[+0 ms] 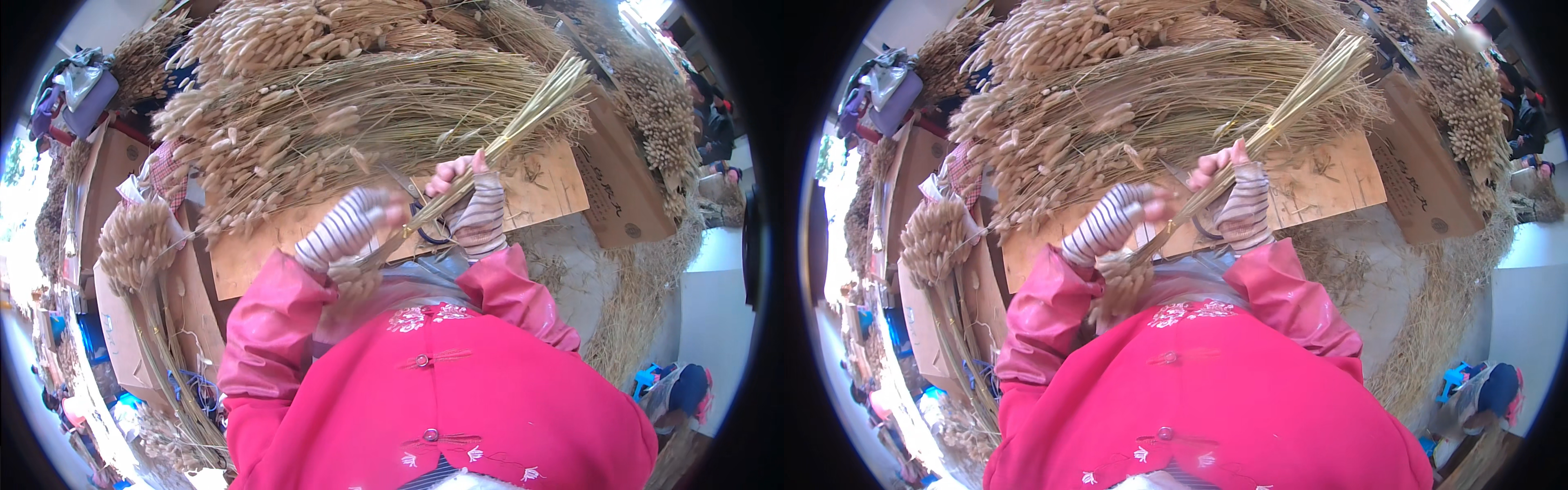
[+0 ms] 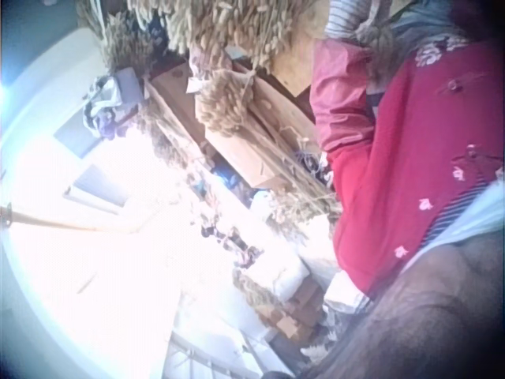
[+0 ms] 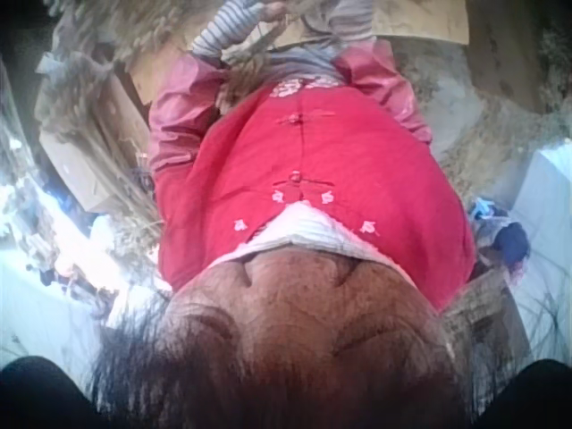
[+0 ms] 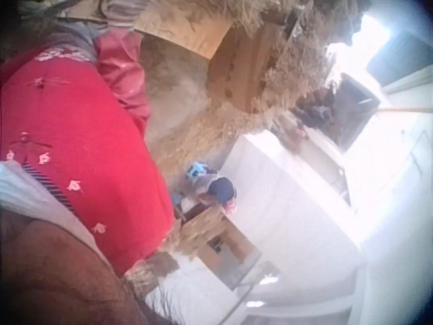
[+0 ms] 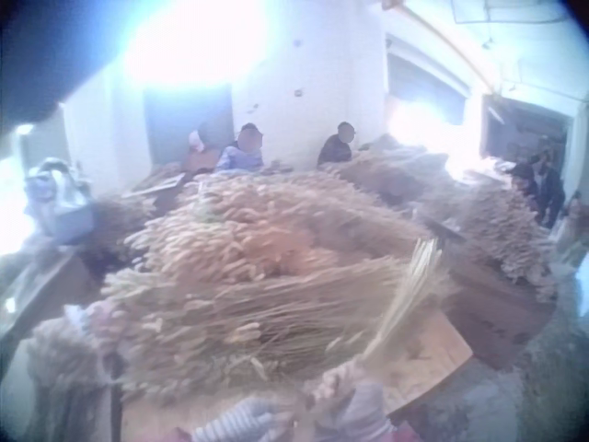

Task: The person gathers dried plant stalks into small bundles, aligns them, and ties them with string. The person uses scissors to trim the stalk ends and places the finished bundles on a wooden table. The person repeats this process with multiple bundles.

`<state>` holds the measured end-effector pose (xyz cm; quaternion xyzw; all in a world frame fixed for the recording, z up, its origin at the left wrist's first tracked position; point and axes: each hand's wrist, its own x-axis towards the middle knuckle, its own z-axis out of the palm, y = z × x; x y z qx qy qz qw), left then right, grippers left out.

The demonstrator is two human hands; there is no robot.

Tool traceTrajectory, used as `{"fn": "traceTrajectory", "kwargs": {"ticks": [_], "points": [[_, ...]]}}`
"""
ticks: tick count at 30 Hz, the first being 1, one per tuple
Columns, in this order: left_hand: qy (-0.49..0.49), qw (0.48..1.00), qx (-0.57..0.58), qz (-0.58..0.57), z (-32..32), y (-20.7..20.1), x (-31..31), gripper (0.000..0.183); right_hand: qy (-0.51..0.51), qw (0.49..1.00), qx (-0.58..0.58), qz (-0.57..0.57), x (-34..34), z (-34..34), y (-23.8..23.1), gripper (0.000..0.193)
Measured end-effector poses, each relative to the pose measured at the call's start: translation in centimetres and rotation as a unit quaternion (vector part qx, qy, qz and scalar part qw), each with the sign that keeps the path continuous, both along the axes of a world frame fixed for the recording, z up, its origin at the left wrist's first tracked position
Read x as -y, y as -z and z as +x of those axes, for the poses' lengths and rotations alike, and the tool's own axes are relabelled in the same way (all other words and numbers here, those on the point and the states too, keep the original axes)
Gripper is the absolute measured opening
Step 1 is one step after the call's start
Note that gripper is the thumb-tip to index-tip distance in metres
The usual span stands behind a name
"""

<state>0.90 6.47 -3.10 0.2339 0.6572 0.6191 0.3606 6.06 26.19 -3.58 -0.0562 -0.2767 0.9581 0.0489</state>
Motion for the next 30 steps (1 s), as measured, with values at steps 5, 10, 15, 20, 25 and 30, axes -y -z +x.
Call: {"fn": "traceTrajectory", "kwargs": {"ticks": [5,10,15,20,25,30], "points": [[0.017,0.995,0.101,-0.003,3.7,1.1,-0.9,0.022,0.075,0.997,-0.025,-0.010,0.2,-0.6,-1.2,0.024],[-0.065,0.996,-0.056,-0.007,5.6,0.6,-3.5,0.023,0.025,0.994,0.073,0.080,3.1,0.9,0.6,0.026],[-0.056,0.971,-0.232,-0.029,6.5,1.4,-3.5,0.020,0.071,0.994,-0.062,0.045,-1.4,-0.2,0.7,0.032],[-0.085,0.868,-0.486,-0.047,5.7,2.6,-2.5,0.018,0.154,0.985,-0.075,0.033,-7.2,-0.1,-1.7,0.027],[-0.120,0.752,-0.631,-0.149,4.8,2.8,-1.2,0.030,0.208,0.973,-0.065,0.076,-8.5,1.4,-3.4,0.046],[-0.148,0.720,-0.656,-0.170,4.6,2.3,-1.4,0.034,0.118,0.980,-0.024,0.161,-4.1,1.8,-2.0,0.073]]}}
